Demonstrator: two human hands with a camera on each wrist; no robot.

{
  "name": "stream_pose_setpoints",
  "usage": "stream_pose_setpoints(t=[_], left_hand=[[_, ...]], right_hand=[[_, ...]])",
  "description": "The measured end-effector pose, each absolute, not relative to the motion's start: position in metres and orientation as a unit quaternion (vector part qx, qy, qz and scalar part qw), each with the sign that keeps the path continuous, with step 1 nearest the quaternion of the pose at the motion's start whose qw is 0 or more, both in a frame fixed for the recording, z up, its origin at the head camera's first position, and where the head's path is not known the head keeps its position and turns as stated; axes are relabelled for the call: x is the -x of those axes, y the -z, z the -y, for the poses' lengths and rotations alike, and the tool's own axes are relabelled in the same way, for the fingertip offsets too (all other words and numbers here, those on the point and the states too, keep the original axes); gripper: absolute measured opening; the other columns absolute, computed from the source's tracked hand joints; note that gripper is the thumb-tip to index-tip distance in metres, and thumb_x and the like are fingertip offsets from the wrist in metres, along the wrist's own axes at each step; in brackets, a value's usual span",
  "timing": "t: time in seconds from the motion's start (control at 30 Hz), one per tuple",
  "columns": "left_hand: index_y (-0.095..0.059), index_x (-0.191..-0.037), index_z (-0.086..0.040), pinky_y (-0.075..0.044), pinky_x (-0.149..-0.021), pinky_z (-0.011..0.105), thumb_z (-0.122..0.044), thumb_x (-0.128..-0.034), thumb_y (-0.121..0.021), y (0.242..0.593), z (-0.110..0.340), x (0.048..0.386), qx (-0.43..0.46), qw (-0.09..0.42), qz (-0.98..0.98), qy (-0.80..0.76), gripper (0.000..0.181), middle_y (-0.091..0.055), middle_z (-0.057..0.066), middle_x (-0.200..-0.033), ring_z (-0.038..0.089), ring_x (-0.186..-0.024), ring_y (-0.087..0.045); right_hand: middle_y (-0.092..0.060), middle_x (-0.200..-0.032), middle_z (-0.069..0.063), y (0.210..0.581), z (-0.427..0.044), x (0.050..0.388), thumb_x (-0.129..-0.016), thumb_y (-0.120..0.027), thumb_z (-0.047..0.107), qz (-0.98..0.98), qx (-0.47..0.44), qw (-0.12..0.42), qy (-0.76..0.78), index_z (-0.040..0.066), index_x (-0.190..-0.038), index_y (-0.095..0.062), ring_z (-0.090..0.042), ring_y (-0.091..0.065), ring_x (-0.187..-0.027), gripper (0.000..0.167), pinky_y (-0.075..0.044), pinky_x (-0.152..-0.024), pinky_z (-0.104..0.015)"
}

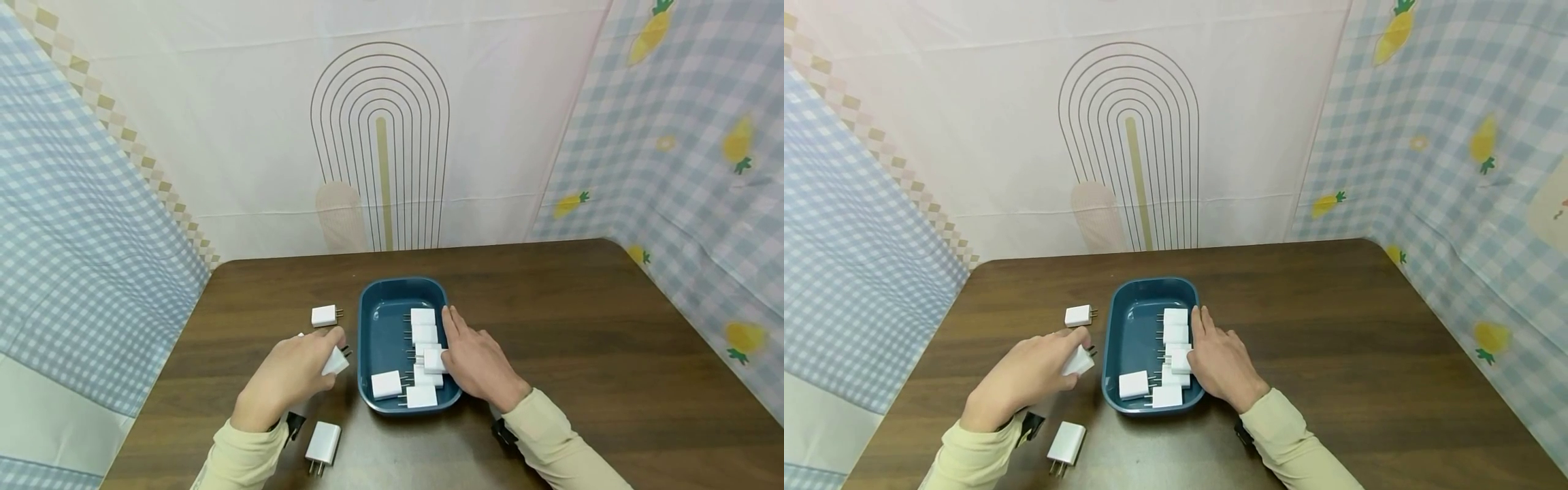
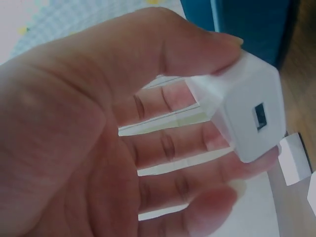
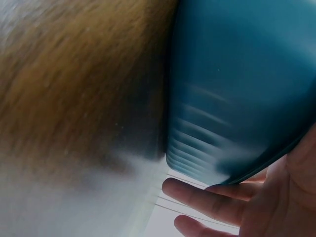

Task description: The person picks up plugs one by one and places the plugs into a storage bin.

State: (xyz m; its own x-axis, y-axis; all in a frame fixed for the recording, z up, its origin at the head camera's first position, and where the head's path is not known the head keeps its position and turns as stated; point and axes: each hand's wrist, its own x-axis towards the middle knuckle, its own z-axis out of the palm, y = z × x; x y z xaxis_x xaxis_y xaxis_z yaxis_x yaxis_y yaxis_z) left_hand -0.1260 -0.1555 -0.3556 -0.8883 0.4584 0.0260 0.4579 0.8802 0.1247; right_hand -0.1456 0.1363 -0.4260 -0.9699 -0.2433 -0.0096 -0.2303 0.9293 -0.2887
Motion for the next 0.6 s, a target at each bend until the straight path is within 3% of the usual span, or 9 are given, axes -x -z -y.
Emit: stream_pose_setpoints(t=[0.37,0.6], left_hand=[[-0.060,-0.107,-0.020,-0.045,-0.058,0.030,-0.019,-0.0774,-0.085,0.3547,0.1497,0.1258,-0.268,-0.036,-0.960,-0.068,0.038,-0.066,-0.005,-0.090,0.010,-0.066,-0.055],[-0.061,-0.108,-0.021,-0.046,-0.059,0.026,-0.018,-0.0781,-0.083,0.3547,0.1472,0.1244,-0.322,-0.075,-0.938,-0.101,0.037,-0.065,-0.009,-0.093,0.006,-0.073,-0.056]], right_hand=[[-0.026,-0.166,-0.022,0.4255,-0.1368,0.1447,-0.100,-0.055,0.021,-0.981,0.119,0.028,0.153,-0.001,-0.160,-0.021,-0.038,-0.047,-0.142,0.072,-0.038,-0.112,-0.061],[-0.026,-0.166,-0.022,0.4253,-0.1369,0.1448,-0.100,-0.055,0.021,-0.980,0.118,0.030,0.156,-0.001,-0.160,-0.021,-0.038,-0.047,-0.142,0.072,-0.038,-0.112,-0.061]])
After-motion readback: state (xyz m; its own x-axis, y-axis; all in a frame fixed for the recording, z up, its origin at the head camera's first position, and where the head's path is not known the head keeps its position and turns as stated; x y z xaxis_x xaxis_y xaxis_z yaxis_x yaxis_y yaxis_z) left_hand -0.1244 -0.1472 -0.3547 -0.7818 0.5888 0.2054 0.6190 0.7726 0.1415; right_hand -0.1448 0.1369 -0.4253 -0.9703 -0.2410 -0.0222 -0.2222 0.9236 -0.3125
